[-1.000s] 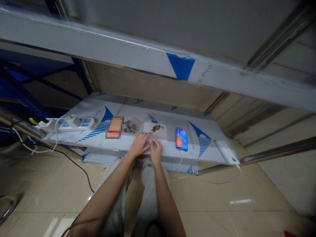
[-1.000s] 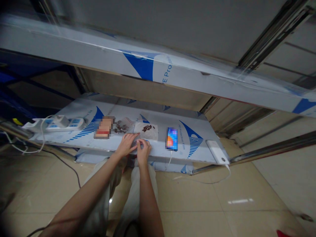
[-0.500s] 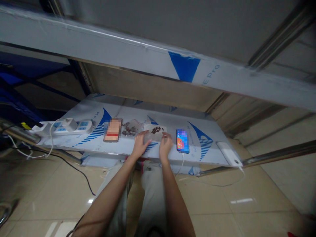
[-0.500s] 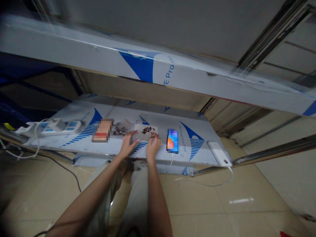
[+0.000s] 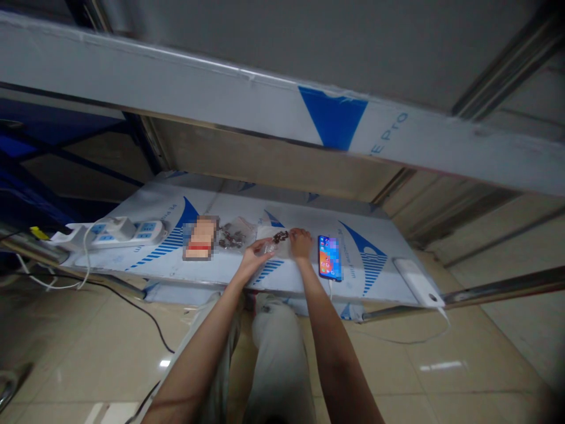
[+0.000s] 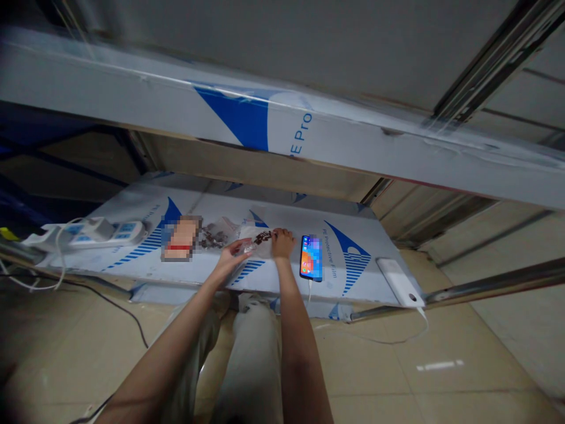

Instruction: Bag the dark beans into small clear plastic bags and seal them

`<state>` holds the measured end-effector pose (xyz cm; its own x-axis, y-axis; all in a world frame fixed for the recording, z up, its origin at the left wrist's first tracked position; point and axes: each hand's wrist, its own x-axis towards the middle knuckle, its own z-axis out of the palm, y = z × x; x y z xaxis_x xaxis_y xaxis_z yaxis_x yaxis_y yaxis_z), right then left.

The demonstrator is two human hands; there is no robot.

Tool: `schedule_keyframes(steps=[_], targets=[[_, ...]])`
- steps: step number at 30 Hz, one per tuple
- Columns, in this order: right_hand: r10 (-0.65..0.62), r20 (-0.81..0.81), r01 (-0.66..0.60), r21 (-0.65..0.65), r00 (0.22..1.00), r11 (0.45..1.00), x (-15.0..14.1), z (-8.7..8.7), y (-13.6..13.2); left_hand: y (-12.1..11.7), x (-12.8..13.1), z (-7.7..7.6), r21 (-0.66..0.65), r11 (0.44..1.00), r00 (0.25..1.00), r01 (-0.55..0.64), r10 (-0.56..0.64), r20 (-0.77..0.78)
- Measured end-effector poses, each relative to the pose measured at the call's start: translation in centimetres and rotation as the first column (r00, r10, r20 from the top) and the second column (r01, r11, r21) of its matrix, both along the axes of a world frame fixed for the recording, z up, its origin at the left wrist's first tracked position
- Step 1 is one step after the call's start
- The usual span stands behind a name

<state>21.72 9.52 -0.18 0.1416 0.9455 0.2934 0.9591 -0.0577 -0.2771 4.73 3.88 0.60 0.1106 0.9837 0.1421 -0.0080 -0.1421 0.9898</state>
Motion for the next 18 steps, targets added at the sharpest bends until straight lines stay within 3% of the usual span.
schedule_keyframes(steps=[12, 18], targets=[[0.034, 0.010, -0.033, -0.102, 0.999, 0.994, 0.3, -0.2, 1.3, 0.7, 0.0, -0.6, -0.007, 0.998, 0.998, -0.055, 0.055, 0.028], [0.014, -0.238, 0.000, 0.058, 0.971, 0.998, 0.0, 1.1, 0.4, 0.5, -0.1, -0.5, -0.001, 0.998, 0.998, -0.068, 0.068, -0.015]])
